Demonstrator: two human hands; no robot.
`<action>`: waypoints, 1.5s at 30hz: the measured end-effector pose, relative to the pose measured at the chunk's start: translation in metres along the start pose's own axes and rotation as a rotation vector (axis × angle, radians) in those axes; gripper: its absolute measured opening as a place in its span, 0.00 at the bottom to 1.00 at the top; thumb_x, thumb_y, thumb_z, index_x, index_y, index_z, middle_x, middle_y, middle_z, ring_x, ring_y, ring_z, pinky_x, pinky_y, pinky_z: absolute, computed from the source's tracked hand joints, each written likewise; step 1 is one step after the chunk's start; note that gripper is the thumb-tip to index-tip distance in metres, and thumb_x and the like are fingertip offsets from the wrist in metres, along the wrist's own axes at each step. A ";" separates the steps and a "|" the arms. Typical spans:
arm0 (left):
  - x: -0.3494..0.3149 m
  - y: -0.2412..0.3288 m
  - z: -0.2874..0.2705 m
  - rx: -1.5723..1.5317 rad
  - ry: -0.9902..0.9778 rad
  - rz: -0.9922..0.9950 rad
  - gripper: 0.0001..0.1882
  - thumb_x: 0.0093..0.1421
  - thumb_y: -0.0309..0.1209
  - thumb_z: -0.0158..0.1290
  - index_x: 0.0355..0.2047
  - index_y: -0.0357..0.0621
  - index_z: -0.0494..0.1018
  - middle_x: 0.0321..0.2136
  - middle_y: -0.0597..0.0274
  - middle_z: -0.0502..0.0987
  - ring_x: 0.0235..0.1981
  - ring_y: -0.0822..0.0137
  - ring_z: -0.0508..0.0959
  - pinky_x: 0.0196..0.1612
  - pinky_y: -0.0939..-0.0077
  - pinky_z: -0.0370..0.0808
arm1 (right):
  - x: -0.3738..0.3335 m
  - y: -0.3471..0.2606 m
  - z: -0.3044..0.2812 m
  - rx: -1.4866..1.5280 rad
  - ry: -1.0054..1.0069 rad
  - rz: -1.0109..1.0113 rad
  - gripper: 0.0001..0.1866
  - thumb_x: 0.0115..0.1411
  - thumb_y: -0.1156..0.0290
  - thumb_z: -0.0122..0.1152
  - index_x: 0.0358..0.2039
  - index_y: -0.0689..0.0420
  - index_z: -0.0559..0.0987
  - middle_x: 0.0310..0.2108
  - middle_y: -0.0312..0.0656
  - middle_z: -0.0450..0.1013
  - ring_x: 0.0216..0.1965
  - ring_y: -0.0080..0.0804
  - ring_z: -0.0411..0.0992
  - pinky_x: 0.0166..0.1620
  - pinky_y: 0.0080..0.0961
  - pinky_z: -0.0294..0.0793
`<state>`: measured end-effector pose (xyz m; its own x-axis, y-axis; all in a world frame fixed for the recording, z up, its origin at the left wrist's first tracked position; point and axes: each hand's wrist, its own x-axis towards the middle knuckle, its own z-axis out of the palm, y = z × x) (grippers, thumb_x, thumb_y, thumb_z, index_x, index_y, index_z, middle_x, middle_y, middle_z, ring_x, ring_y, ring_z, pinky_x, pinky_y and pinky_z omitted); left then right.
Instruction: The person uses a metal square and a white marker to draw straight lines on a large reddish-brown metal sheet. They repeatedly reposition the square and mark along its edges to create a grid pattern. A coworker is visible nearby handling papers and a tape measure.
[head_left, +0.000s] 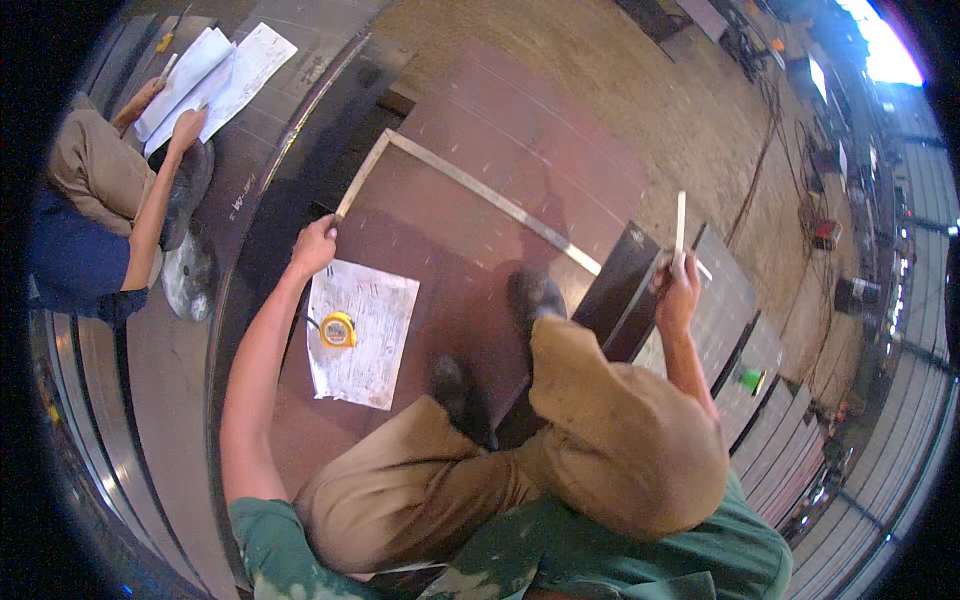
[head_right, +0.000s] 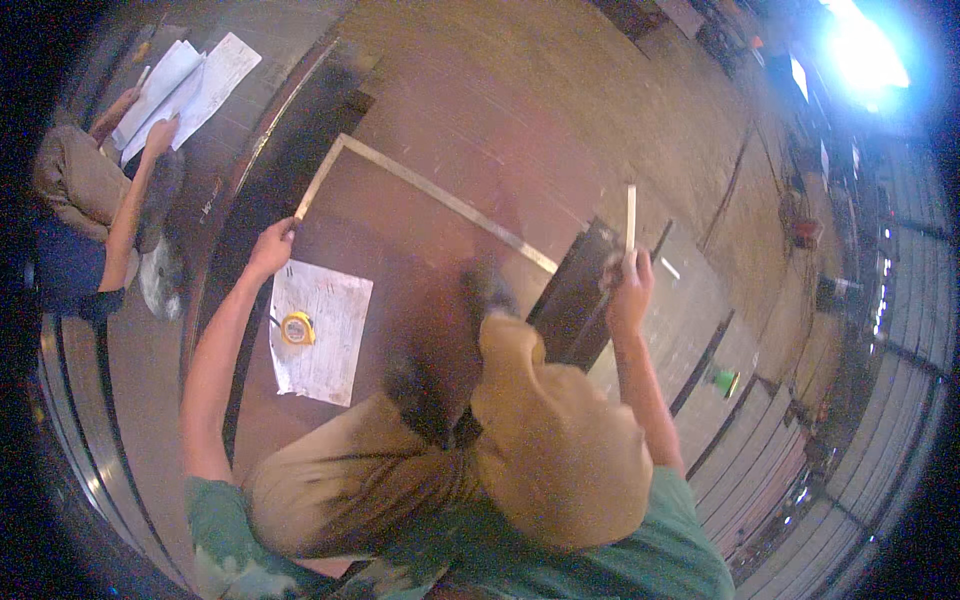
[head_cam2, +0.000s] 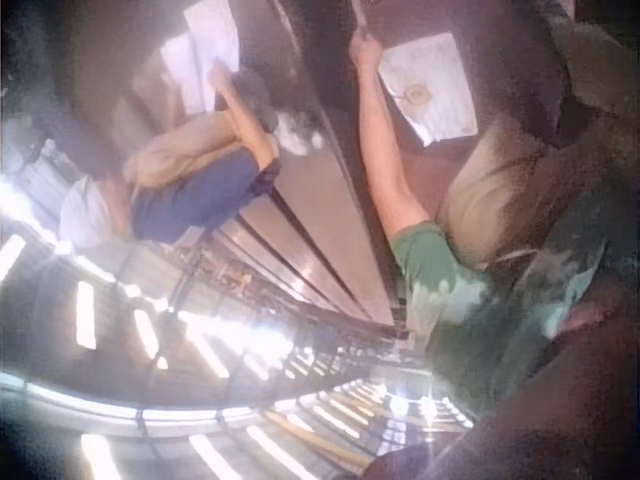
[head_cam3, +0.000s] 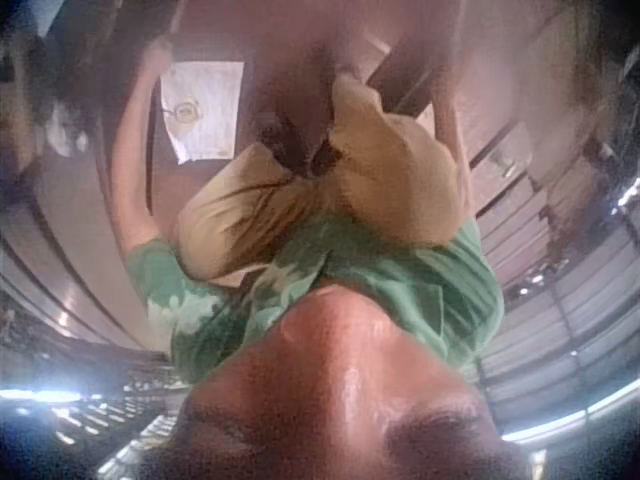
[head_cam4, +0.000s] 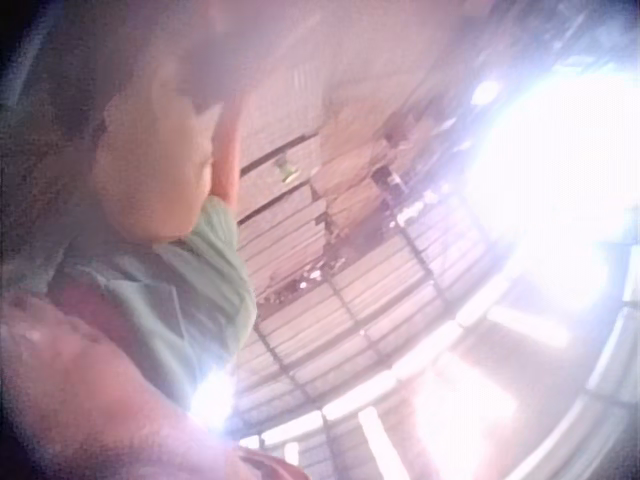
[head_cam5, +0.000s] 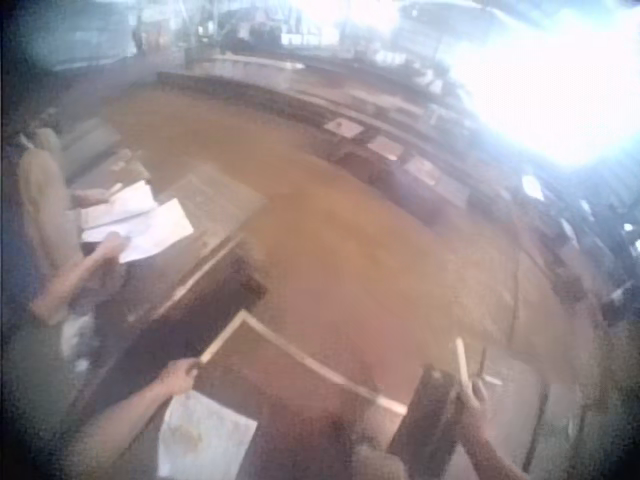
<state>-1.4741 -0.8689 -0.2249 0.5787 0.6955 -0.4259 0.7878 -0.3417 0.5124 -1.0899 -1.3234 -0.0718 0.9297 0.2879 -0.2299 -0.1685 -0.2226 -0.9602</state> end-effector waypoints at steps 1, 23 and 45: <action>-0.001 -0.003 -0.002 -0.014 -0.008 -0.029 0.18 0.63 0.30 0.47 0.52 0.44 0.73 0.45 0.44 0.78 0.50 0.49 0.77 0.52 0.58 0.72 | 0.001 0.010 0.000 0.028 -0.001 0.054 0.10 0.69 0.65 0.46 0.41 0.57 0.73 0.24 0.33 0.68 0.19 0.18 0.62 0.22 0.17 0.63; 0.005 0.025 0.014 -0.385 0.186 -0.275 0.13 0.57 0.27 0.60 0.43 0.38 0.80 0.32 0.67 0.80 0.32 0.77 0.75 0.38 0.82 0.71 | 0.074 0.054 0.056 0.070 -0.259 0.202 0.11 0.70 0.65 0.47 0.46 0.58 0.72 0.24 0.33 0.69 0.21 0.16 0.63 0.24 0.15 0.62; 0.008 0.022 0.019 -0.377 0.236 -0.147 0.09 0.58 0.22 0.58 0.40 0.37 0.79 0.28 0.71 0.78 0.28 0.81 0.72 0.34 0.85 0.69 | 0.071 0.064 0.081 0.012 -0.224 0.183 0.09 0.70 0.68 0.45 0.45 0.57 0.71 0.25 0.35 0.69 0.20 0.16 0.63 0.23 0.14 0.62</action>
<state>-1.4482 -0.8835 -0.2311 0.3685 0.8591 -0.3551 0.7009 -0.0058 0.7133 -1.0608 -1.2419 -0.1620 0.7882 0.4424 -0.4278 -0.3320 -0.2796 -0.9009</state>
